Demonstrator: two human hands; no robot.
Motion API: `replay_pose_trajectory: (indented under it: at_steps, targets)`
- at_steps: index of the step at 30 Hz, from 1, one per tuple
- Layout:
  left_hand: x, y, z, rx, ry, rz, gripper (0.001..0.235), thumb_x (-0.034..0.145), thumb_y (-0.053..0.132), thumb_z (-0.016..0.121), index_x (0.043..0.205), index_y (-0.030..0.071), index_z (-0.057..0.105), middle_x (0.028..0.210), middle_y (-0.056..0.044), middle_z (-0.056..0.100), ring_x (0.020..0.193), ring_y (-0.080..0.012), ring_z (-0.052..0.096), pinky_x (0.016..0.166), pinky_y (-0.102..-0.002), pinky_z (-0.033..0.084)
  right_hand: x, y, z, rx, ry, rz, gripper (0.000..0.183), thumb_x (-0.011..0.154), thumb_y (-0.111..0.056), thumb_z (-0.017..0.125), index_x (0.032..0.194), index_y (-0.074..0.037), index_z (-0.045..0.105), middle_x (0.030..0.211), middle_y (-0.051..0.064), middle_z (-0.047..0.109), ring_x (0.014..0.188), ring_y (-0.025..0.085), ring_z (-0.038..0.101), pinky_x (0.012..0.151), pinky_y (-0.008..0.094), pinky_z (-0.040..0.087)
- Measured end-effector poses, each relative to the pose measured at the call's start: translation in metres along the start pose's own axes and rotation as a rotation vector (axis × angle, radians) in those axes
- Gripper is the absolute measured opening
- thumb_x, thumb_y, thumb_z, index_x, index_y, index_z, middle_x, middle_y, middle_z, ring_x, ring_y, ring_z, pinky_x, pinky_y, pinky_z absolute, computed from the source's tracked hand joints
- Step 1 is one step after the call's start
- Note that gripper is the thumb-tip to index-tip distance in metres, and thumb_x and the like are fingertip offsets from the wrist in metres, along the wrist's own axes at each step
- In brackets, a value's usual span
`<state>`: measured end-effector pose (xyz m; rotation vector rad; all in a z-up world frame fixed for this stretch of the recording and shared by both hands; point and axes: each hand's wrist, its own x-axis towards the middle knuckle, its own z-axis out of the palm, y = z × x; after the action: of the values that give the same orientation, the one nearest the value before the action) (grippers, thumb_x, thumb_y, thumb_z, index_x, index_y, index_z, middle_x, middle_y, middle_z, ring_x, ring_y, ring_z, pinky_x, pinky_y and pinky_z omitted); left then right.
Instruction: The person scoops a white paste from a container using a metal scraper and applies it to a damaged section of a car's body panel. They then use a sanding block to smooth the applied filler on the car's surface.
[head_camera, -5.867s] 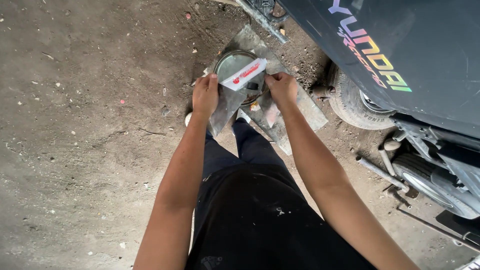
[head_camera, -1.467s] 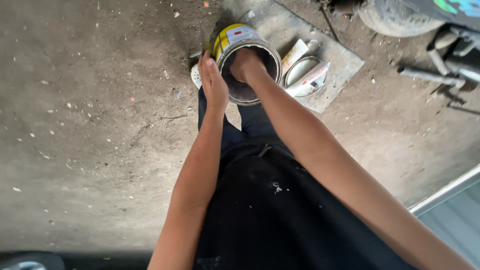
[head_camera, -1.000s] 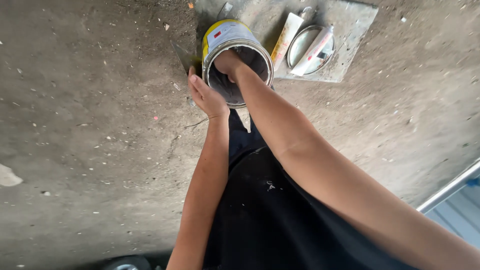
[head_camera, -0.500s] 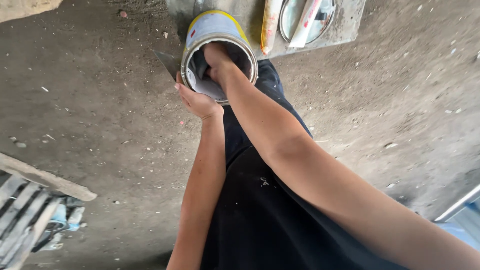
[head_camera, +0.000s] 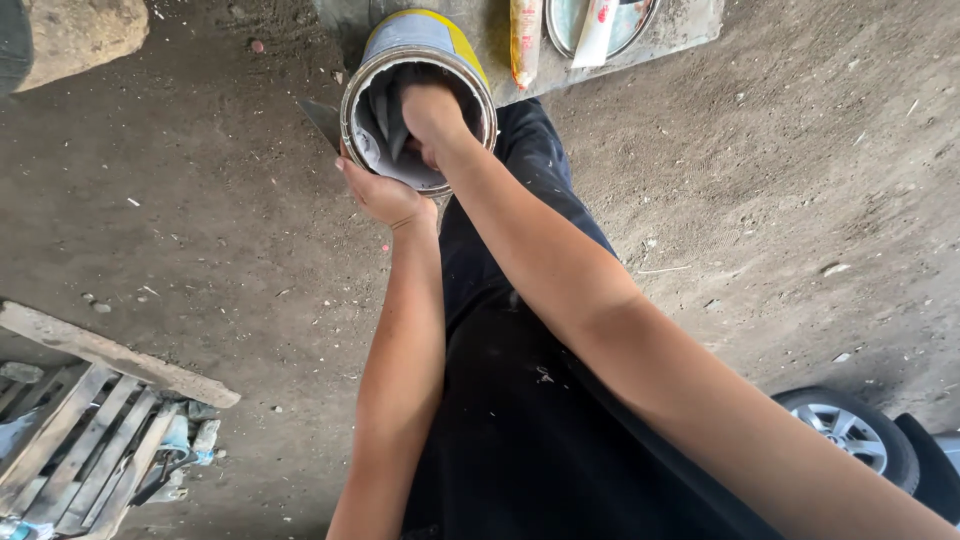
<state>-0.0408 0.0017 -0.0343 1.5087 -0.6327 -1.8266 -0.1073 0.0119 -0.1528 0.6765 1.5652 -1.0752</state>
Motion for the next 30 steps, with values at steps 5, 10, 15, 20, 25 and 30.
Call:
replay_pose_trajectory:
  at_steps: [5, 10, 15, 20, 25, 30]
  targets:
    - [0.001, 0.002, -0.003, 0.01, -0.002, -0.005, 0.061, 0.11, 0.043, 0.028, 0.147, 0.0, 0.049, 0.15, -0.022, 0.05, 0.137, -0.0384, 0.052, 0.115, -0.051, 0.046, -0.051, -0.02, -0.009, 0.083, -0.046, 0.005, 0.024, 0.087, -0.008, 0.055, 0.103, -0.004, 0.072, 0.096, 0.015, 0.074, 0.084, 0.029, 0.074, 0.069, 0.04, 0.061]
    - [0.001, 0.0, 0.0, 0.044, 0.023, -0.023, 0.063, 0.109, 0.045, 0.029, 0.147, 0.0, 0.047, 0.151, -0.022, 0.049, 0.138, -0.038, 0.052, 0.115, -0.051, 0.045, -0.063, -0.028, -0.018, 0.178, -0.126, 0.106, 0.026, 0.085, -0.006, 0.057, 0.103, 0.004, 0.073, 0.1, 0.017, 0.074, 0.087, 0.031, 0.074, 0.067, 0.045, 0.066]
    - [-0.001, -0.001, 0.002, 0.121, 0.059, 0.015, 0.064, 0.108, 0.046, 0.03, 0.147, -0.001, 0.048, 0.15, -0.023, 0.05, 0.137, -0.0376, 0.052, 0.115, -0.05, 0.045, -0.076, -0.031, -0.02, 0.52, -0.147, 0.251, 0.023, 0.094, -0.007, 0.056, 0.112, 0.006, 0.064, 0.105, 0.019, 0.071, 0.093, 0.035, 0.074, 0.074, 0.053, 0.067]
    - [0.002, -0.001, 0.001, 0.096, 0.09, -0.007, 0.064, 0.107, 0.048, 0.033, 0.143, -0.002, 0.049, 0.147, -0.023, 0.052, 0.132, -0.0373, 0.055, 0.111, -0.049, 0.047, -0.082, -0.035, -0.015, 0.637, -0.182, 0.248, 0.026, 0.095, -0.005, 0.053, 0.113, 0.011, 0.061, 0.103, 0.024, 0.07, 0.09, 0.039, 0.074, 0.073, 0.053, 0.067]
    - [0.003, -0.003, 0.001, 0.123, 0.143, -0.012, 0.066, 0.105, 0.05, 0.035, 0.136, -0.006, 0.055, 0.14, -0.022, 0.058, 0.125, -0.035, 0.06, 0.106, -0.047, 0.051, -0.09, -0.036, -0.008, 0.801, -0.17, 0.257, 0.025, 0.095, -0.004, 0.048, 0.111, 0.011, 0.06, 0.102, 0.025, 0.069, 0.087, 0.04, 0.073, 0.073, 0.054, 0.066]
    - [0.034, -0.025, -0.041, 0.118, 0.106, 0.111, 0.053, 0.105, 0.041, 0.047, 0.127, -0.005, 0.062, 0.131, -0.021, 0.063, 0.117, -0.0299, 0.064, 0.102, -0.042, 0.053, -0.093, -0.04, 0.001, 1.042, -0.08, 0.32, 0.021, 0.093, -0.003, 0.048, 0.111, 0.006, 0.057, 0.108, 0.024, 0.065, 0.091, 0.036, 0.07, 0.076, 0.053, 0.065]
